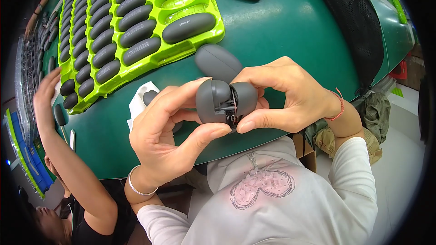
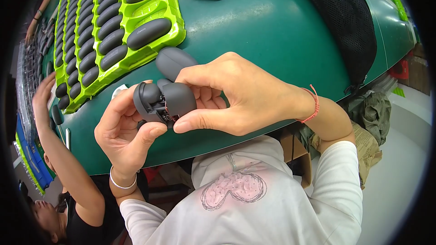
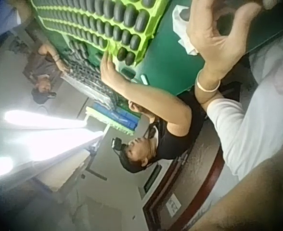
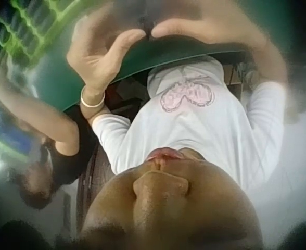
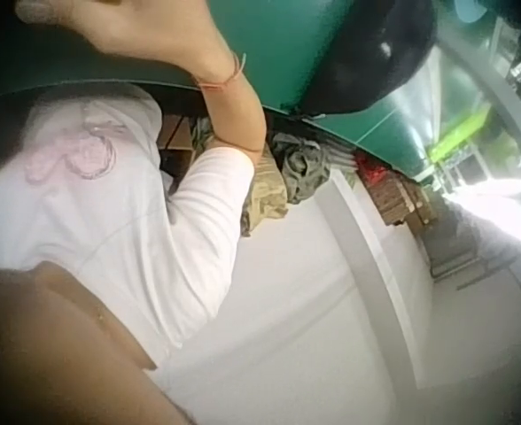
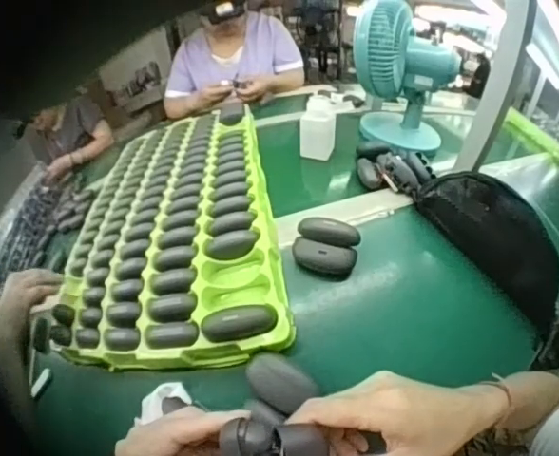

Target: The person assembles small electronic device cases by hand, inserting internal circuitry into a component tray and snapping the housing shut.

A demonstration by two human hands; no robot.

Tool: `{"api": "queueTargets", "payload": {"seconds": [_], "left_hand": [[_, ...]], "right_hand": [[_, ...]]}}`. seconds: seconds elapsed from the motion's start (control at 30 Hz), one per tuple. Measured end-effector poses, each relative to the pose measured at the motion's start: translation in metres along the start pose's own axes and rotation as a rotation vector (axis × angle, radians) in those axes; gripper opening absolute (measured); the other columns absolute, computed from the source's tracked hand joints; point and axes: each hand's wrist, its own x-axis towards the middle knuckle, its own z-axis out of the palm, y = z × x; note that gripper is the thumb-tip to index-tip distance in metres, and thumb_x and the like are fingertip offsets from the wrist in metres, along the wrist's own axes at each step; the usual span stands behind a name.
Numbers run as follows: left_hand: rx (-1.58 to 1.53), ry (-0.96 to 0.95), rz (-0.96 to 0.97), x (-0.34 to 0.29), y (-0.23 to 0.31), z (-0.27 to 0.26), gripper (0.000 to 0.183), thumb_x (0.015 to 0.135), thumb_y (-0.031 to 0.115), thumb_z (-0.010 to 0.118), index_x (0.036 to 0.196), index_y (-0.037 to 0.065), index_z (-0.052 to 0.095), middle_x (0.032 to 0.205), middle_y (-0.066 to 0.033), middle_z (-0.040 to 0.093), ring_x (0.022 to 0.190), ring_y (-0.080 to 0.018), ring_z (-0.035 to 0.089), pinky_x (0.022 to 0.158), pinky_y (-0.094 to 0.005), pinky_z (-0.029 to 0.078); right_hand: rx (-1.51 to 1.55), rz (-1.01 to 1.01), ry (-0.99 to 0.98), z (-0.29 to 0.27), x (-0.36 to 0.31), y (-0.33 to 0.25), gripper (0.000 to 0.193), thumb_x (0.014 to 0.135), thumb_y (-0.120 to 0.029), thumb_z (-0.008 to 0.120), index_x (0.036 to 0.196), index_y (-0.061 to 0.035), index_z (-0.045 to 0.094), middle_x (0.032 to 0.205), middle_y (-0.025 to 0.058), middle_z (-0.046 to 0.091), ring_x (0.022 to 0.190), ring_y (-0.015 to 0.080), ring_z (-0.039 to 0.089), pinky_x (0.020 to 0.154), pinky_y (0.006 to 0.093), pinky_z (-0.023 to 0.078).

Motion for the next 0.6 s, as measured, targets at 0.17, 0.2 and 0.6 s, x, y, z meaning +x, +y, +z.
{"api": "queueTargets", "payload": {"seconds": [0.17, 0.2, 0.6], "left_hand": [[0.063, 0.008, -0.017, -0.002, 0.0037, -0.001, 0.051, 0.076, 0.0, 0.08, 0.121, -0.009, 0.058, 0.1, -0.0151, 0.065, 0.09, -0.0198, 0.067, 0.071, -0.0276, 0.059], [0.068, 0.012, -0.025, -0.0019, 0.0043, -0.0009, 0.051, 0.075, 0.0, 0.08, 0.121, -0.009, 0.058, 0.1, -0.0151, 0.065, 0.089, -0.0195, 0.067, 0.07, -0.0273, 0.059], [0.221, 0.01, 0.081, -0.0022, 0.0045, -0.0015, 0.052, 0.074, 0.002, 0.082, 0.119, -0.009, 0.06, 0.096, -0.0159, 0.065, 0.084, -0.0194, 0.068, 0.069, -0.0282, 0.059]], "right_hand": [[0.011, -0.056, 0.06, 0.0065, 0.0025, 0.0053, 0.034, 0.078, -0.021, 0.081, 0.096, 0.0017, 0.064, 0.072, 0.0047, 0.061, 0.053, 0.0113, 0.055, 0.05, 0.0238, 0.044], [0.024, -0.114, 0.111, 0.0081, 0.0034, 0.0062, 0.032, 0.08, -0.023, 0.08, 0.089, 0.0009, 0.062, 0.06, 0.0029, 0.055, 0.05, 0.0095, 0.052, 0.047, 0.0228, 0.041], [-0.103, -0.062, 0.096, 0.0043, -0.0005, 0.0015, 0.036, 0.075, -0.016, 0.082, 0.101, 0.002, 0.066, 0.083, 0.0063, 0.067, 0.055, 0.0116, 0.055, 0.051, 0.0233, 0.045]]}}
